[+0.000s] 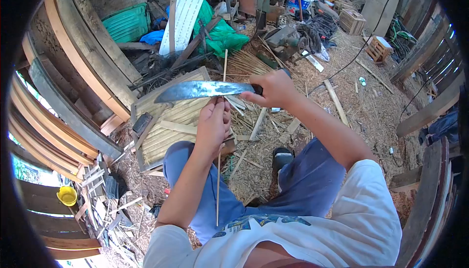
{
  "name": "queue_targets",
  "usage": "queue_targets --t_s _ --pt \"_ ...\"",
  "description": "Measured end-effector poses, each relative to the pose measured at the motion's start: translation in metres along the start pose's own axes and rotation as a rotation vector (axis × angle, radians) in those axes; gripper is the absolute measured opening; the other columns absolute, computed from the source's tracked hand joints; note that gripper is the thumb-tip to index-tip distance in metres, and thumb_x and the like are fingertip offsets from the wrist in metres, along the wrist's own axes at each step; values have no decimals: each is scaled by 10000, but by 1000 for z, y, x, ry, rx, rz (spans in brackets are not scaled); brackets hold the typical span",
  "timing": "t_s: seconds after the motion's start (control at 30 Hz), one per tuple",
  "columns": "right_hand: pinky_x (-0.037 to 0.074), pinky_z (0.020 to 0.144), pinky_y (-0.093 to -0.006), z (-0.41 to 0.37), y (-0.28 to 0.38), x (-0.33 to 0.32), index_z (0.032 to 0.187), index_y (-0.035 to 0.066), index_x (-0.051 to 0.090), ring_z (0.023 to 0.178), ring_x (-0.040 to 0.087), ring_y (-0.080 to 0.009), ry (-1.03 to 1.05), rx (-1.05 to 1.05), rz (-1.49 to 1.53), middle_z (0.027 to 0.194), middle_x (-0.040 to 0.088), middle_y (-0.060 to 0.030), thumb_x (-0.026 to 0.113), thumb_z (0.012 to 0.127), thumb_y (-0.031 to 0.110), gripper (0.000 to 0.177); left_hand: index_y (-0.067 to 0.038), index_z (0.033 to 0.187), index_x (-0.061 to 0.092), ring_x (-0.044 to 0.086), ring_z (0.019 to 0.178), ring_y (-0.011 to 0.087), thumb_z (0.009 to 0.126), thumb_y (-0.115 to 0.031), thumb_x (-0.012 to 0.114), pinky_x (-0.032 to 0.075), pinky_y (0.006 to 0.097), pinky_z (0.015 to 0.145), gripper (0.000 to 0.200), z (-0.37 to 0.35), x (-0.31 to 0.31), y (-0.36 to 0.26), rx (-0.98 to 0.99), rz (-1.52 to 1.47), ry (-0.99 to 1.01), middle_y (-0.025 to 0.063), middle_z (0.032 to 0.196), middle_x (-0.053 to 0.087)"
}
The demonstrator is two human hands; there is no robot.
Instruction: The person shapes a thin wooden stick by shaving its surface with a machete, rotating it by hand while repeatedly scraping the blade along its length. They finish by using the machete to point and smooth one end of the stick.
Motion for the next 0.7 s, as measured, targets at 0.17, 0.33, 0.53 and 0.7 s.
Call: queue_targets --t_s 0.17,0.33,0.53,0.7 --pt "517 565 -464 2 -58 21 784 131 761 607 662 -366 132 255 17 605 645 -138 556 867 734 643 -129 928 477 241 424 13 1085 -274 429 153 204 369 219 7 -4 8 -51 -18 28 -87 620 317" --pt "530 601 -475 1 -64 21 756 111 746 660 676 -367 134 300 -55 648 664 -156 518 865 771 707 -124 935 469 244 422 21 1086 -258 417 159 215 355 209 5 -3 8 -92 -72 16 -80 622 305" --pt "510 604 -481 2 -73 32 772 61 739 637 659 -389 159 247 -49 624 651 -157 507 874 772 755 -137 921 466 228 425 24 1083 -276 428 152 216 360 217 9 -5 12 -91 -49 53 -79 623 295" --pt "547 821 -483 -32 -183 9 903 8 755 873 714 -412 37 793 87 837 722 -246 422 904 774 836 -146 909 464 216 429 25 1084 -310 430 152 220 361 242 -40 26 -6 -65 20 78 -81 622 283"
Point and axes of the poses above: each hand's wrist, its own z-axis towards the middle knuckle, its own x-axis out of the palm, y = z × x, the point moved 8 cm from there along z, towards the middle knuckle
